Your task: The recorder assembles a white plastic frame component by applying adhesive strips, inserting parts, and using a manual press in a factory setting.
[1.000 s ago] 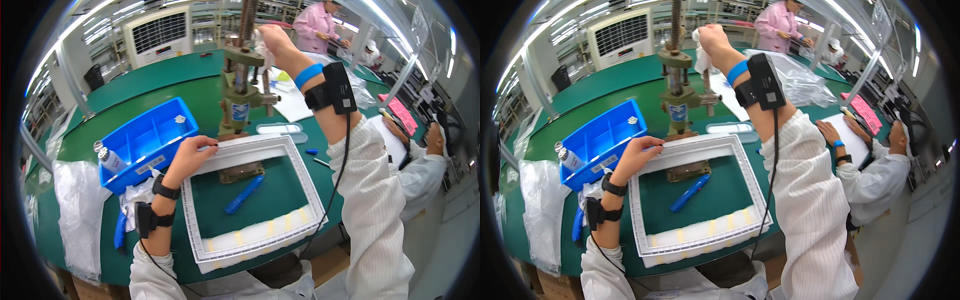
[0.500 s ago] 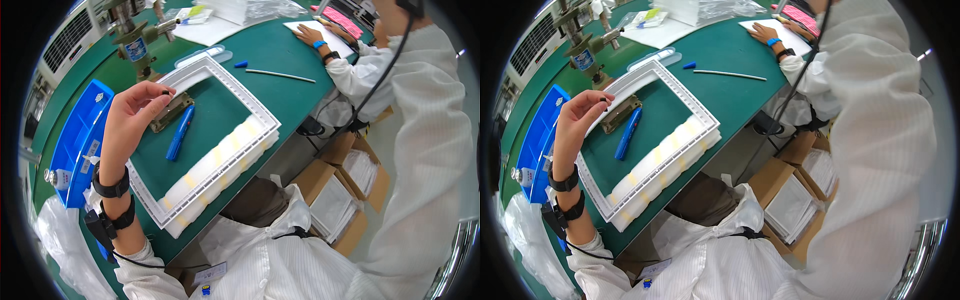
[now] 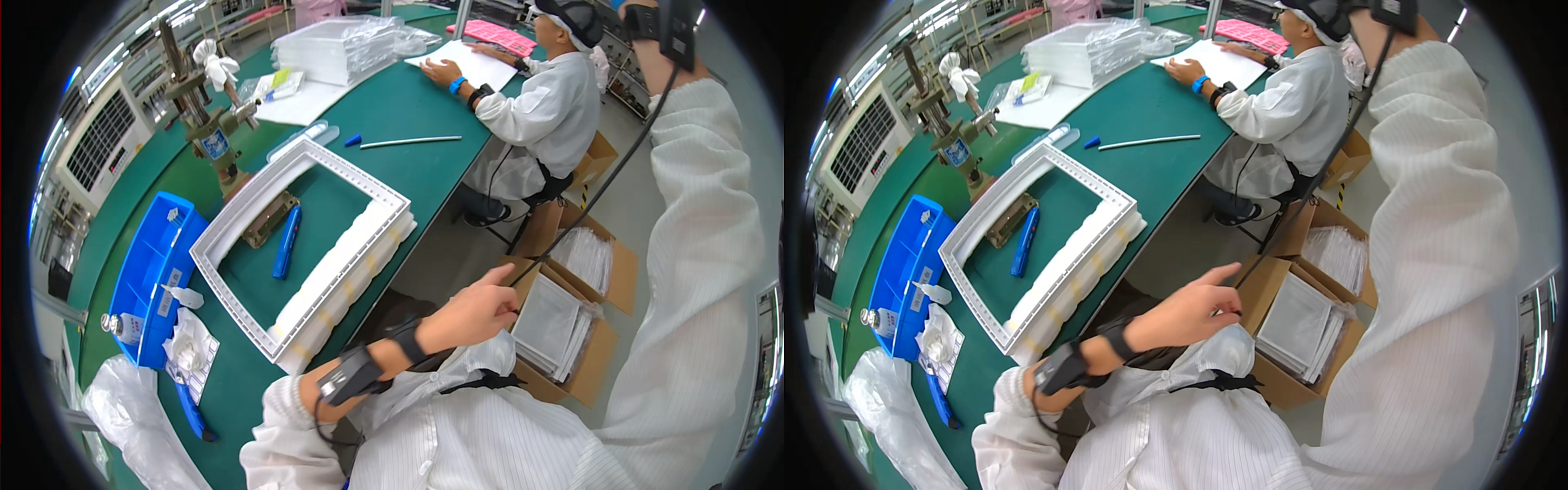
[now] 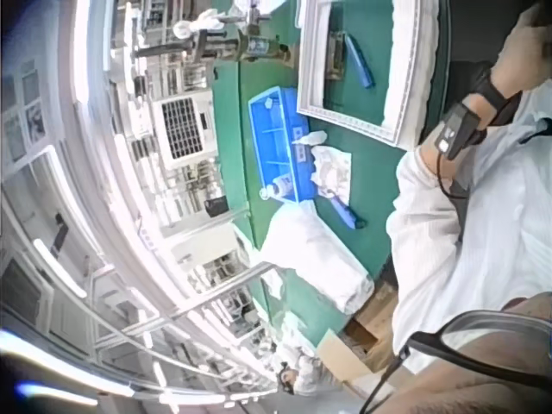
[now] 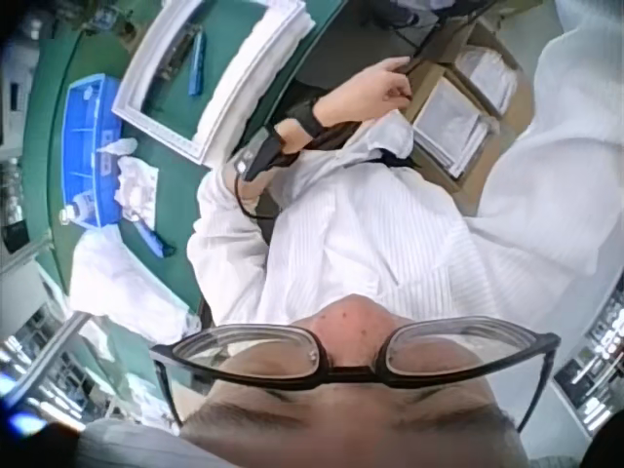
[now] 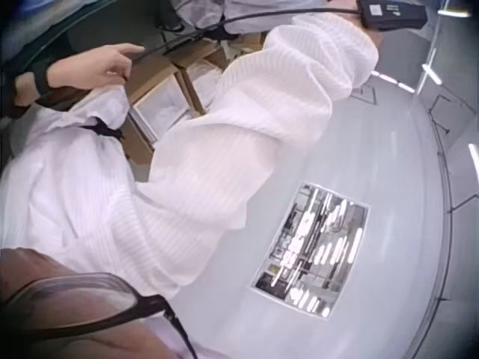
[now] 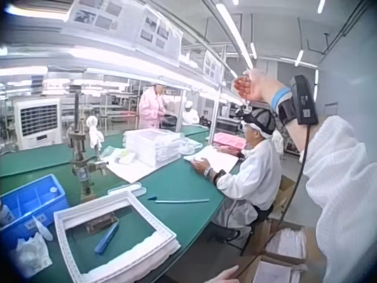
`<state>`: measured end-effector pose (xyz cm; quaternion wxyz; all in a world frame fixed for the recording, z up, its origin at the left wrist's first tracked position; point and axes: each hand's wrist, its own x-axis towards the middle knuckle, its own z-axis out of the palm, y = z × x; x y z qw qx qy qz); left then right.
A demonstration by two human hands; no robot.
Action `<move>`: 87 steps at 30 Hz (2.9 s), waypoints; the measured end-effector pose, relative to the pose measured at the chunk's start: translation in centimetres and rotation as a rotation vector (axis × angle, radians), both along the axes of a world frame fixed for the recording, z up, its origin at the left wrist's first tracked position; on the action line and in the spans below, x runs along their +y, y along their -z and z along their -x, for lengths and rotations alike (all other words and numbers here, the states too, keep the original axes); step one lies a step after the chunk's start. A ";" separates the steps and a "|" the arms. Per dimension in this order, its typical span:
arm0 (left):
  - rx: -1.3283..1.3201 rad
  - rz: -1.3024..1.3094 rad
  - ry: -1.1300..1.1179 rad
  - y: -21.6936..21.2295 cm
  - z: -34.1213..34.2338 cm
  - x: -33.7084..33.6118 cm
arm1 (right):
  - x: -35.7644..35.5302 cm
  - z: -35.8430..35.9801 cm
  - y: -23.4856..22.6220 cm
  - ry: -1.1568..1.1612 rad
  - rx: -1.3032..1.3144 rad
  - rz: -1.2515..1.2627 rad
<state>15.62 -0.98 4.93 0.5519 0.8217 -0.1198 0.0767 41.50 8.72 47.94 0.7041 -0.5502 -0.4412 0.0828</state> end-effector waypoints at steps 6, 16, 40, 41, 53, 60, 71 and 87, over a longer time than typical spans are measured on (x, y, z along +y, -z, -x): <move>-0.022 0.188 -0.016 2.2 -4.3 -0.5 | -4.7 -1.4 8.9 0.120 0.115 0.352; 0.172 0.399 -0.249 4.1 -2.6 5.8 | -19.4 9.6 55.5 -0.885 0.088 1.126; -0.040 0.390 -0.483 -10.3 13.3 13.5 | -25.6 3.8 30.7 -0.682 0.435 1.722; -0.034 0.459 -0.519 -10.8 13.7 14.5 | -24.2 2.9 30.4 -0.755 0.341 1.474; -0.006 0.402 -0.979 -17.5 17.6 27.1 | 4.5 6.4 4.0 -1.081 -0.724 1.130; -0.153 0.482 -1.022 -17.0 17.6 30.5 | 24.6 14.1 4.2 -0.859 -1.011 0.401; 0.009 0.522 -1.078 -6.6 15.6 30.0 | 36.3 16.2 22.0 -0.594 0.078 0.317; 0.024 -0.171 -1.136 -1.2 15.7 33.5 | 30.5 17.0 20.8 -0.841 0.180 -0.218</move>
